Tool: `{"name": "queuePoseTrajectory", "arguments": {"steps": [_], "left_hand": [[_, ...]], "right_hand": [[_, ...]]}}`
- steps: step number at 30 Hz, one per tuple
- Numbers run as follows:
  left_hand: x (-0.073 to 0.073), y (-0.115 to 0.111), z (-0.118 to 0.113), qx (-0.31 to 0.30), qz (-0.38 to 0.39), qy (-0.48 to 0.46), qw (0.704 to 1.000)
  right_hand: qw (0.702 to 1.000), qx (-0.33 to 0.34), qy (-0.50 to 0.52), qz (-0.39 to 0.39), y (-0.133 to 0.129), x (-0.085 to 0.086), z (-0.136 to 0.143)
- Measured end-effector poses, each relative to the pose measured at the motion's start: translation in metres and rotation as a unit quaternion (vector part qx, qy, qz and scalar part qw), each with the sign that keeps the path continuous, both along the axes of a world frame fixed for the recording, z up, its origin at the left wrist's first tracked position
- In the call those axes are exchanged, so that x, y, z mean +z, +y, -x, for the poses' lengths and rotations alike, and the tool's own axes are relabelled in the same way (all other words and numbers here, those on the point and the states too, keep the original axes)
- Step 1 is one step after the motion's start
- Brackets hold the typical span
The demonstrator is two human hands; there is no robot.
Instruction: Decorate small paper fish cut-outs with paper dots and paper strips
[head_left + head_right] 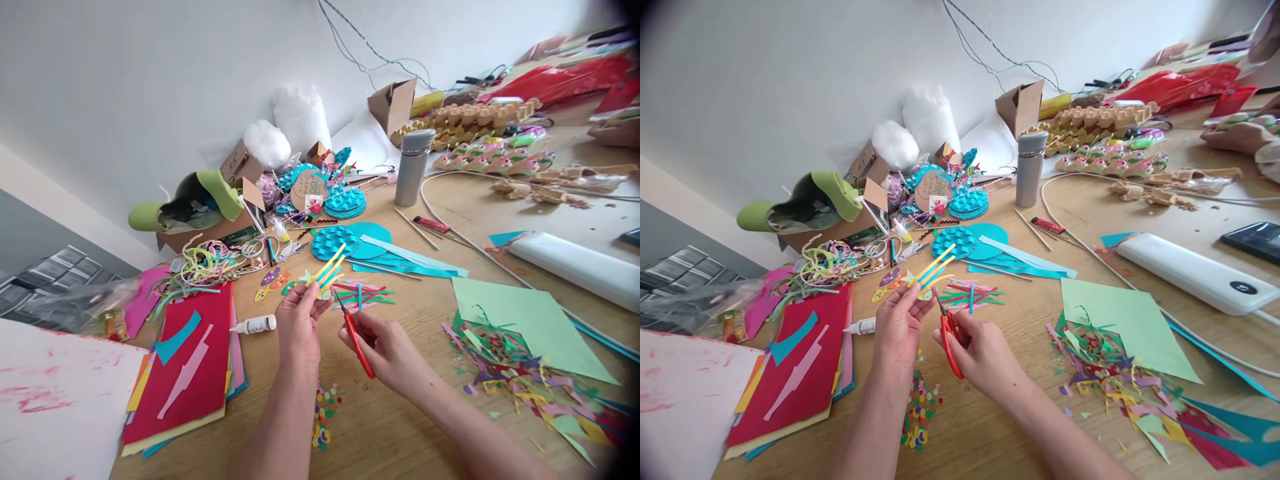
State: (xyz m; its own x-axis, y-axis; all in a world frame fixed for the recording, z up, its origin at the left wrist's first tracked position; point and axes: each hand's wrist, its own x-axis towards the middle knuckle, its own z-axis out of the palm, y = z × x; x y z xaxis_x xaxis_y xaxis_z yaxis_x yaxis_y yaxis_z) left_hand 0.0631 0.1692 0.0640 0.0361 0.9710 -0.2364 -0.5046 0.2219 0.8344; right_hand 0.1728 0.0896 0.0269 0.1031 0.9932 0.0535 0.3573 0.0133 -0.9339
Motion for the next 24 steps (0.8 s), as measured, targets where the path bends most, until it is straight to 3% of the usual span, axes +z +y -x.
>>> {"name": "queuePoseTrajectory", "arguments": {"steps": [24], "left_hand": [[0.0026,-0.0046,-0.0051,-0.024,0.002,-0.022,0.999]], "right_hand": [[0.998,-0.015,-0.051,-0.015,0.0000,-0.0040,-0.0029]]}}
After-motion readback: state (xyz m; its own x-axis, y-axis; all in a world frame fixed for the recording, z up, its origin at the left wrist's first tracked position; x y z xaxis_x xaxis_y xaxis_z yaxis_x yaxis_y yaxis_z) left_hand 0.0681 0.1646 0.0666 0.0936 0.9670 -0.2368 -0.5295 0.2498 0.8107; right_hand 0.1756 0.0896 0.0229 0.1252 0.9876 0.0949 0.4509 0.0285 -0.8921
